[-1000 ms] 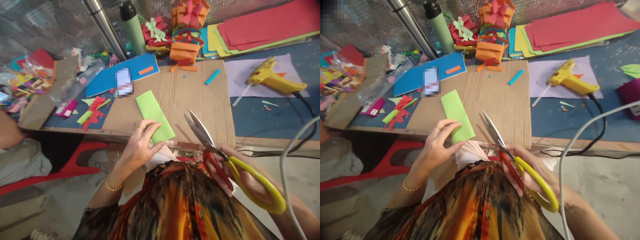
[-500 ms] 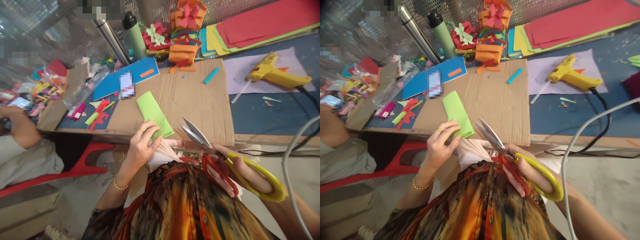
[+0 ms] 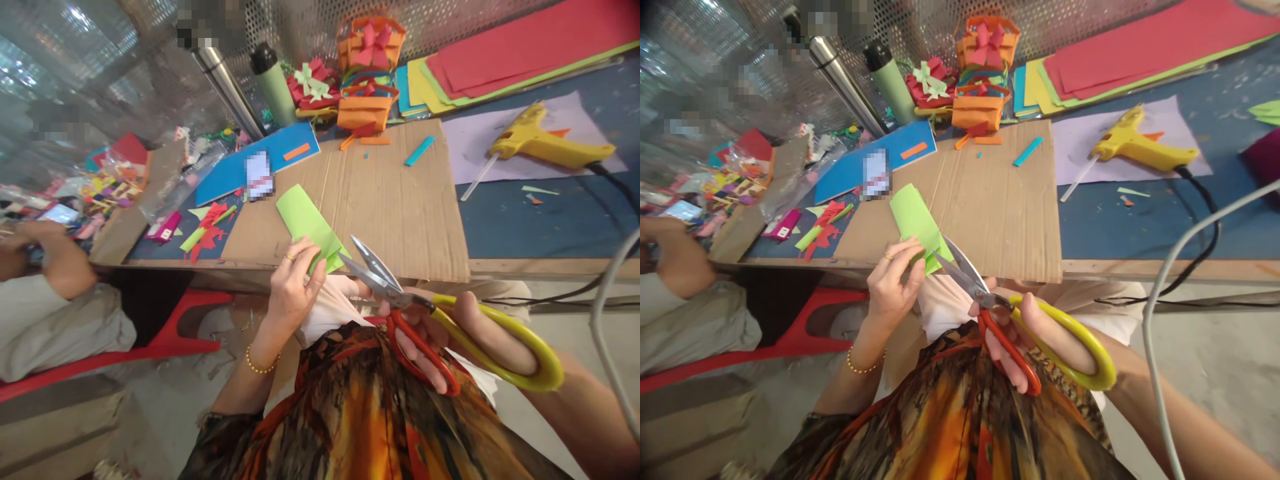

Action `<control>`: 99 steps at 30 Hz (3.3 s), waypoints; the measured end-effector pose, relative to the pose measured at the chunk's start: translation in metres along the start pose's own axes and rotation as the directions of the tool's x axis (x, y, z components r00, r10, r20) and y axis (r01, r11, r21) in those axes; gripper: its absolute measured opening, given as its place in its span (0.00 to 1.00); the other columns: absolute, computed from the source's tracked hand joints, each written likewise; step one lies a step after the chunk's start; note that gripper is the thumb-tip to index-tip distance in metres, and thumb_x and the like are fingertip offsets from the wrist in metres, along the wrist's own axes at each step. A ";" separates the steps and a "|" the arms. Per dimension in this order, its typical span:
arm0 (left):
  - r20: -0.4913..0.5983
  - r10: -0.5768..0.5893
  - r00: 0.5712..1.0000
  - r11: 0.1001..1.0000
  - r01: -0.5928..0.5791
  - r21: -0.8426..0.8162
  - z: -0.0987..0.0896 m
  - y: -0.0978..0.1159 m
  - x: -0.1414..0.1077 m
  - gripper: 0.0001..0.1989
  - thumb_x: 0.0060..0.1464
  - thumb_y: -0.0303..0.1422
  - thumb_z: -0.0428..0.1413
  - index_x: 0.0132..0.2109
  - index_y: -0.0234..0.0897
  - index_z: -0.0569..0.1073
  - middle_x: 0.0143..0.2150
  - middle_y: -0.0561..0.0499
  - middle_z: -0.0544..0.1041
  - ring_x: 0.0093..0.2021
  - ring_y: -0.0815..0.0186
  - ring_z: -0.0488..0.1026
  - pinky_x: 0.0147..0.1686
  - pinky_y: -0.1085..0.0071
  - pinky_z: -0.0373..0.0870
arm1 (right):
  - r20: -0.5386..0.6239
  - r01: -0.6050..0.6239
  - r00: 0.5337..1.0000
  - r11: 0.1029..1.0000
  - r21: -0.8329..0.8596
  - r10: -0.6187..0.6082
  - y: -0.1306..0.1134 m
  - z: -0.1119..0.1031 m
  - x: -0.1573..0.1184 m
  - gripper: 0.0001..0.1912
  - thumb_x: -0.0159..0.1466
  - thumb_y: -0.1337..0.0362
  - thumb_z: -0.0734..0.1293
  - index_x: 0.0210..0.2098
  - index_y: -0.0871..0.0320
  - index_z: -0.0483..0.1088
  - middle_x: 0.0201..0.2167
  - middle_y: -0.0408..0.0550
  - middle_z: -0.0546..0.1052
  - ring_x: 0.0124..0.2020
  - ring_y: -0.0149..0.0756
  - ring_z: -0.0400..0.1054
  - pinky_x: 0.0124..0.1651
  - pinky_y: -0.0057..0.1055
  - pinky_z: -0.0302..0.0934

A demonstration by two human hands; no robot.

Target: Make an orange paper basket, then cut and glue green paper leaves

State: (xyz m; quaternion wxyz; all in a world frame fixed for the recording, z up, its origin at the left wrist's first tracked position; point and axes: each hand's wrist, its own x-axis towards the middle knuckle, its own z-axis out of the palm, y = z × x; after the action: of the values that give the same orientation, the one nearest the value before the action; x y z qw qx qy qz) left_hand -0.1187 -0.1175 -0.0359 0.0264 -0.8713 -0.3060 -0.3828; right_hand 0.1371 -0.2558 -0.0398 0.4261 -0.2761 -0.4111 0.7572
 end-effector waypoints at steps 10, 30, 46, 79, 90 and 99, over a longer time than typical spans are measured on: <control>-0.019 0.036 0.999 0.999 -0.036 0.022 0.007 -0.003 -0.005 0.13 0.73 0.39 0.58 0.56 0.36 0.78 0.53 0.41 0.83 0.60 0.54 0.82 0.65 0.54 0.79 | -0.013 -0.089 0.996 0.989 0.122 0.091 0.001 0.007 0.009 0.40 0.70 0.26 0.56 0.61 0.53 0.65 0.32 0.42 0.75 0.13 0.28 0.64 0.15 0.27 0.59; 0.031 0.233 0.972 0.967 -0.228 -0.116 0.006 -0.030 -0.021 0.15 0.72 0.19 0.51 0.57 0.38 0.75 0.62 0.41 0.80 0.73 0.52 0.72 0.71 0.42 0.74 | -0.159 0.031 0.987 0.914 0.404 0.037 0.036 0.039 0.046 0.44 0.63 0.24 0.66 0.59 0.55 0.68 0.30 0.42 0.78 0.15 0.31 0.67 0.16 0.28 0.65; 0.072 0.220 0.973 0.973 -0.213 -0.089 0.004 -0.030 -0.025 0.14 0.73 0.21 0.49 0.58 0.38 0.74 0.64 0.40 0.80 0.75 0.51 0.70 0.71 0.40 0.73 | -0.202 -0.034 0.972 0.917 0.398 0.124 0.037 0.048 0.047 0.43 0.59 0.21 0.66 0.48 0.55 0.69 0.20 0.31 0.64 0.10 0.21 0.46 0.09 0.22 0.48; 0.079 0.255 0.964 0.966 -0.257 0.013 0.007 -0.024 -0.021 0.22 0.71 0.20 0.55 0.69 0.33 0.72 0.59 0.37 0.79 0.73 0.48 0.71 0.70 0.40 0.73 | -0.254 0.069 0.966 0.892 0.447 0.053 0.041 0.047 0.068 0.41 0.59 0.26 0.73 0.52 0.54 0.70 0.22 0.31 0.68 0.11 0.21 0.51 0.10 0.21 0.53; 0.091 0.263 0.961 0.965 -0.263 -0.015 0.006 -0.025 -0.022 0.25 0.74 0.23 0.52 0.73 0.37 0.68 0.60 0.39 0.79 0.75 0.48 0.69 0.71 0.40 0.72 | -0.277 0.066 0.959 0.909 0.412 0.056 0.039 0.046 0.072 0.41 0.58 0.26 0.73 0.50 0.54 0.70 0.23 0.32 0.71 0.10 0.22 0.55 0.11 0.22 0.54; 0.097 0.268 0.959 0.963 -0.268 -0.013 0.004 -0.024 -0.021 0.23 0.73 0.23 0.53 0.71 0.35 0.70 0.59 0.39 0.79 0.74 0.48 0.70 0.72 0.40 0.72 | -0.314 0.062 0.946 0.913 0.403 0.075 0.035 0.050 0.079 0.38 0.58 0.33 0.77 0.51 0.54 0.68 0.20 0.29 0.67 0.10 0.22 0.50 0.10 0.21 0.52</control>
State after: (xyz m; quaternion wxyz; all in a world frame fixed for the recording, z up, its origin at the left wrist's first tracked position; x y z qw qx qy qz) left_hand -0.1403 -0.1080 -0.0575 0.0633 -0.9223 -0.1862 -0.3326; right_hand 0.0455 -0.2166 -0.0496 0.5331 -0.3027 -0.1679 0.7720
